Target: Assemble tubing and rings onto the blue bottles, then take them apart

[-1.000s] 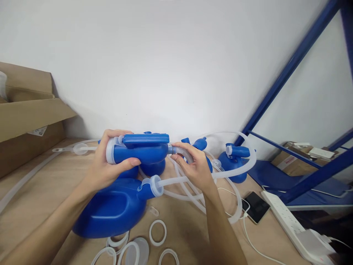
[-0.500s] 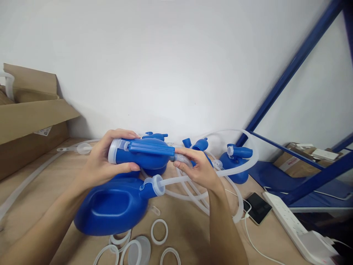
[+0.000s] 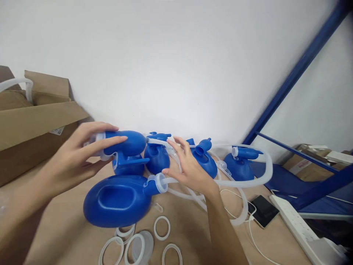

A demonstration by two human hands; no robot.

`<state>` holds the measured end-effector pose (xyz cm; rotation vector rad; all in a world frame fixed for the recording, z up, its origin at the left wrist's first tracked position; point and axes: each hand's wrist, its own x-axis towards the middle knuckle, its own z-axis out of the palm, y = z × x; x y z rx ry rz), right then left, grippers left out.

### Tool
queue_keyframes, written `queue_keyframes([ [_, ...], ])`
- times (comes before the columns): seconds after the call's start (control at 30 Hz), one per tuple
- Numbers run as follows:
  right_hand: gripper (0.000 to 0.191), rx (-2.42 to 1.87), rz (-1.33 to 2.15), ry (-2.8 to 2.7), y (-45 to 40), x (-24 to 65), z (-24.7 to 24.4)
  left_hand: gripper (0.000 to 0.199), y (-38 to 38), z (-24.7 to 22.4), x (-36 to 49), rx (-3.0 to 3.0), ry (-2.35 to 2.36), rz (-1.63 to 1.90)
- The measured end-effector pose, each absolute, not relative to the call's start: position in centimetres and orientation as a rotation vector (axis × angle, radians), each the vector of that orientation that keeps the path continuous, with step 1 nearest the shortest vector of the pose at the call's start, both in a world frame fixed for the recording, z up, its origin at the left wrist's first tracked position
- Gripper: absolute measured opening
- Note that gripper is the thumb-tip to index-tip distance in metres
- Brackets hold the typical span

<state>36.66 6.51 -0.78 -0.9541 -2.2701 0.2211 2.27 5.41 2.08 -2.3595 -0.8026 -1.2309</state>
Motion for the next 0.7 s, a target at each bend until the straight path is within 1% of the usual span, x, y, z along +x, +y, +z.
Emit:
queue_keyframes([
  [0.03,0.081,-0.978,0.226,-2.347,6.4,36.4,-1.0,0.05,4.7,1.9,1.2,-2.336,-0.785,-1.169],
  [0.17,0.072,-1.054,0.335,-2.688,6.1,34.8,-1.5,0.058,1.7,-0.8,-2.1,-2.354,-0.722,-0.869],
  [0.27,0.07,-1.152,0.382,-2.777,6.2,33.7,-1.9,0.054,-0.2,-3.4,-2.1,-2.369,-0.626,-0.724],
  [0.37,0.052,-1.128,0.355,-2.815,6.4,33.2,-2.1,0.048,-0.7,-5.4,0.0,-2.324,-0.495,-0.539],
  [0.43,0.043,-1.069,0.339,-2.814,6.6,33.1,-2.3,0.046,-0.3,-6.8,1.9,-2.265,-0.508,-0.503],
  [0.47,0.041,-1.042,0.348,-2.813,6.7,33.1,-2.4,0.045,0.0,-7.5,2.9,-2.216,-0.541,-0.537],
  [0.6,0.043,-1.03,0.429,-2.807,7.1,33.3,-2.7,0.032,1.0,-10.0,5.6,-2.029,-0.643,-0.596],
  [0.63,0.044,-1.043,0.439,-2.791,7.1,33.3,-2.7,0.035,1.1,-10.3,5.8,-2.012,-0.667,-0.599],
  [0.67,0.044,-1.059,0.445,-2.764,7.1,33.4,-2.6,0.043,1.2,-10.6,5.7,-2.017,-0.682,-0.61],
  [0.7,0.044,-1.076,0.445,-2.727,6.9,33.4,-2.4,0.058,1.3,-10.7,5.3,-2.037,-0.681,-0.646],
])
